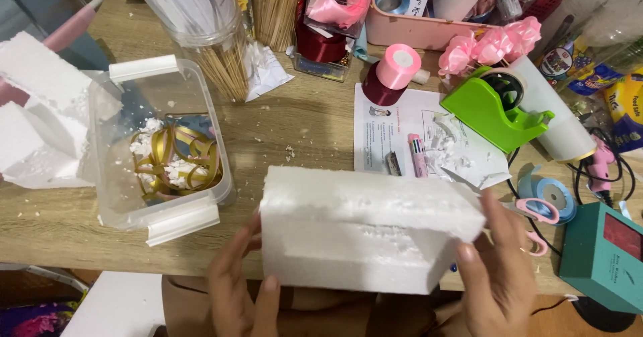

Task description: The person handles a rectangular white styrofoam piece with a central cutout and repeatedly places a teal gift box into the cutout to check the fit. They adjust the styrofoam and box several times, then briefly handle a plastic container with ribbons before returning to the fitting task.

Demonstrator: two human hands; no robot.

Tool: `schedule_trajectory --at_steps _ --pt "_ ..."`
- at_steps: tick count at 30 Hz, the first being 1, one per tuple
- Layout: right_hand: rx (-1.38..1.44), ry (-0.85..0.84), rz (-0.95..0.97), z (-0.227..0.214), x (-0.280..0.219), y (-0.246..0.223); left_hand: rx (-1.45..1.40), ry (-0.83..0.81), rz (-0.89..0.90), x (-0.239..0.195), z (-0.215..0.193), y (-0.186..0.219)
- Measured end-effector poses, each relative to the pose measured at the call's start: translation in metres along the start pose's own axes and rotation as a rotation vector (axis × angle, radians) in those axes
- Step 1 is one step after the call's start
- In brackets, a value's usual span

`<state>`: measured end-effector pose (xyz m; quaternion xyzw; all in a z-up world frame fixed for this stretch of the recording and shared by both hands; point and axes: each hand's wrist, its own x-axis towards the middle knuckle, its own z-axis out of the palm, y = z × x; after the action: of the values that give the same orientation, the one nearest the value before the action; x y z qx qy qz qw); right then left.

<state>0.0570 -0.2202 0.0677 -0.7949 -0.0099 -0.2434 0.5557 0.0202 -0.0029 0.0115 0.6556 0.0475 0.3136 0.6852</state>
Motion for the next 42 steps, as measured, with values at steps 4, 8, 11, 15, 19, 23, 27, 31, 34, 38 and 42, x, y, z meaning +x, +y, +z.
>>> schedule_trajectory --at_steps 4,8,11,15,19,23,27,31,34,38,42 --pt "-0.201 -0.198 0.026 0.000 0.013 0.009 0.113 -0.112 -0.097 0.013 0.002 0.002" --pt "-0.091 -0.107 0.049 0.007 0.002 -0.002 0.151 0.017 0.002 0.000 0.000 -0.002" --pt "-0.031 0.044 0.061 0.013 0.000 -0.014 0.080 -0.028 0.159 -0.005 -0.011 -0.020" --pt "-0.033 0.064 0.091 0.011 -0.004 -0.013 0.066 -0.019 0.129 -0.007 -0.012 -0.025" --pt "0.005 0.103 0.045 0.014 -0.008 -0.010 0.058 -0.022 0.160 -0.006 -0.014 -0.029" --pt "0.030 0.125 0.060 0.013 -0.005 -0.009 0.069 -0.026 0.121 -0.005 -0.009 -0.020" --pt "-0.055 -0.026 0.068 0.006 0.002 0.002 0.089 -0.005 0.005 -0.002 0.000 -0.008" --pt "-0.178 -0.159 -0.067 0.000 0.008 0.023 0.103 -0.060 -0.090 0.003 0.000 -0.015" --pt "-0.150 -0.137 -0.130 0.007 0.007 0.036 0.202 -0.138 -0.061 0.010 -0.003 -0.020" --pt "0.014 -0.148 -0.199 0.013 -0.001 0.059 0.264 -0.186 -0.063 0.013 -0.009 -0.031" --pt "0.091 -0.144 -0.042 0.013 -0.005 0.064 0.360 -0.261 -0.011 0.013 -0.015 -0.034"
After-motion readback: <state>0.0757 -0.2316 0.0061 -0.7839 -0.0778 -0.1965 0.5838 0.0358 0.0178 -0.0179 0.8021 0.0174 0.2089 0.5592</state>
